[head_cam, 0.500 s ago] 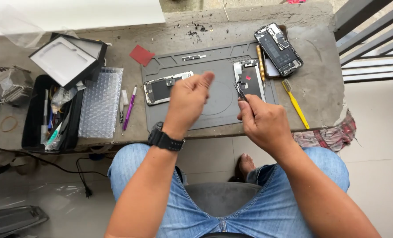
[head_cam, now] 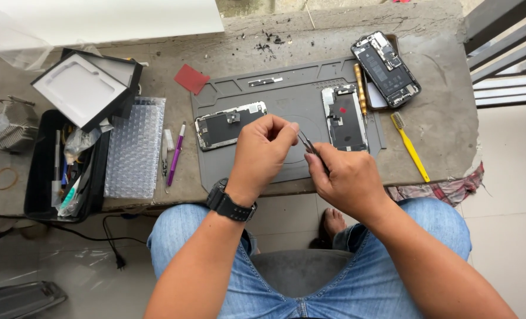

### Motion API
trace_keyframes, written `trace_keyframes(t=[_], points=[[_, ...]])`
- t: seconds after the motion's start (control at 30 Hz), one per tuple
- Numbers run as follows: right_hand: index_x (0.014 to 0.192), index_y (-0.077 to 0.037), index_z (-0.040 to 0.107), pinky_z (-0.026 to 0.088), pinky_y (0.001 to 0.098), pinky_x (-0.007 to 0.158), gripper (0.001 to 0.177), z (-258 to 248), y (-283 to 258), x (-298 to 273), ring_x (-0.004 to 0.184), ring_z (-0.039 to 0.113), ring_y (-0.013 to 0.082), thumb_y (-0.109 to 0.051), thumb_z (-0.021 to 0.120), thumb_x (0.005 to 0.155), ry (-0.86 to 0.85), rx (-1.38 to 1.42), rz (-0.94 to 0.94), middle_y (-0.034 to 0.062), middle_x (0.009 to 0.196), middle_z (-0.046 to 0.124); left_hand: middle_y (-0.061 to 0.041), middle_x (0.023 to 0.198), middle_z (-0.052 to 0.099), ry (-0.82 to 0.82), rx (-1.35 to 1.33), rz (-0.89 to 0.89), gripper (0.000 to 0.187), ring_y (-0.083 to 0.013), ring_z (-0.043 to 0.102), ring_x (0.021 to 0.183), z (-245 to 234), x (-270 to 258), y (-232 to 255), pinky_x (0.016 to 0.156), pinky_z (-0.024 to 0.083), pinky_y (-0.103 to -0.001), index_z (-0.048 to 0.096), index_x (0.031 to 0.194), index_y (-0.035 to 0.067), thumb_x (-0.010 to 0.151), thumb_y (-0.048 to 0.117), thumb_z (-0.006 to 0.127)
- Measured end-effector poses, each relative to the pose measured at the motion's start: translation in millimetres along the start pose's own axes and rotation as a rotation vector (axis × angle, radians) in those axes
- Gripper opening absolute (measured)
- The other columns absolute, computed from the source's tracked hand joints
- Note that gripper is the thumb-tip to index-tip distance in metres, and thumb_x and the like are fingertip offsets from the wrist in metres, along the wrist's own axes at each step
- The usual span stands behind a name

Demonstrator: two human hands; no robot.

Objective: The person is repairing a disassembled smartphone on a workbench. They use tweezers and a screwdriver to manipulate small internal components and connectors within the phone's chassis.

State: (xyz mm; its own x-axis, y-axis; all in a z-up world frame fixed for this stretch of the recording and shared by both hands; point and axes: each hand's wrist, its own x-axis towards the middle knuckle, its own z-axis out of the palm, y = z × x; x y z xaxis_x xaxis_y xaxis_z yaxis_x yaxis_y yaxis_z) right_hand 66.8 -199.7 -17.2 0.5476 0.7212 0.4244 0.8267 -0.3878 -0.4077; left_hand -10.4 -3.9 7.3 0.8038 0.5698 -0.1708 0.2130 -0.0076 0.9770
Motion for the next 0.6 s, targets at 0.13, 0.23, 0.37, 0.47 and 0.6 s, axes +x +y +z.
trace_keyframes(t=[0.13, 0.23, 0.37, 0.47, 0.6], points=[[0.109, -0.016, 0.081, 0.056, 0.0389, 0.053, 0.018, 2.5, -0.2, 5.4, 0.055, 0.073, 0.0340, -0.027, 0.068, 0.116, 0.024, -0.017, -0.004, 0.0055, 0.055, 0.065, 0.000, 0.067, 0.070, 0.013, 0.023, 0.079, 0.023, -0.0065, 0.059, 0.065, -2.8, -2.7, 1.3, 0.059, 0.053, -0.026, 0.083, 0.088, 0.011, 0.105, 0.024, 0.077], [0.110, -0.016, 0.080, 0.056, 0.0393, 0.052, 0.018, 2.8, -5.3, 10.2, 0.055, 0.072, 0.0333, -0.027, 0.068, 0.116, 0.031, -0.007, -0.010, 0.0042, 0.055, 0.064, -0.007, 0.066, 0.066, 0.066, 0.160, 0.260, 0.029, -0.0136, 0.061, 0.066, -7.2, -8.0, 2.1, 0.060, 0.053, -0.032, 0.079, 0.089, 0.007, 0.112, 0.020, 0.067], [0.114, -0.014, 0.079, 0.056, 0.0401, 0.052, 0.013, 1.3, -8.3, 20.3, 0.055, 0.072, 0.0344, -0.022, 0.069, 0.115, 0.032, 0.021, -0.023, 0.0054, 0.058, 0.065, -0.011, 0.072, 0.075, 0.041, 0.131, 0.267, 0.038, -0.0181, 0.068, 0.069, -8.3, -2.5, -2.2, 0.065, 0.059, -0.037, 0.078, 0.093, 0.007, 0.119, 0.021, 0.055], [0.119, -0.014, 0.079, 0.056, 0.0383, 0.053, 0.013, 1.7, -3.4, 22.6, 0.056, 0.073, 0.0327, -0.021, 0.068, 0.116, 0.059, 0.039, -0.021, 0.0059, 0.059, 0.065, -0.013, 0.075, 0.078, 0.056, 0.129, 0.297, 0.039, -0.0223, 0.071, 0.071, -6.4, -1.3, 1.7, 0.067, 0.061, -0.040, 0.077, 0.094, 0.006, 0.121, 0.021, 0.053], [0.120, -0.015, 0.077, 0.056, 0.0377, 0.054, 0.012, 7.0, 8.3, 23.6, 0.056, 0.073, 0.0303, -0.023, 0.068, 0.117, 0.096, 0.026, -0.030, 0.0045, 0.058, 0.063, -0.021, 0.078, 0.077, 0.138, 0.291, 0.403, 0.038, -0.0415, 0.078, 0.077, -8.2, 5.1, 6.5, 0.071, 0.062, -0.051, 0.073, 0.095, 0.002, 0.121, 0.020, 0.051]])
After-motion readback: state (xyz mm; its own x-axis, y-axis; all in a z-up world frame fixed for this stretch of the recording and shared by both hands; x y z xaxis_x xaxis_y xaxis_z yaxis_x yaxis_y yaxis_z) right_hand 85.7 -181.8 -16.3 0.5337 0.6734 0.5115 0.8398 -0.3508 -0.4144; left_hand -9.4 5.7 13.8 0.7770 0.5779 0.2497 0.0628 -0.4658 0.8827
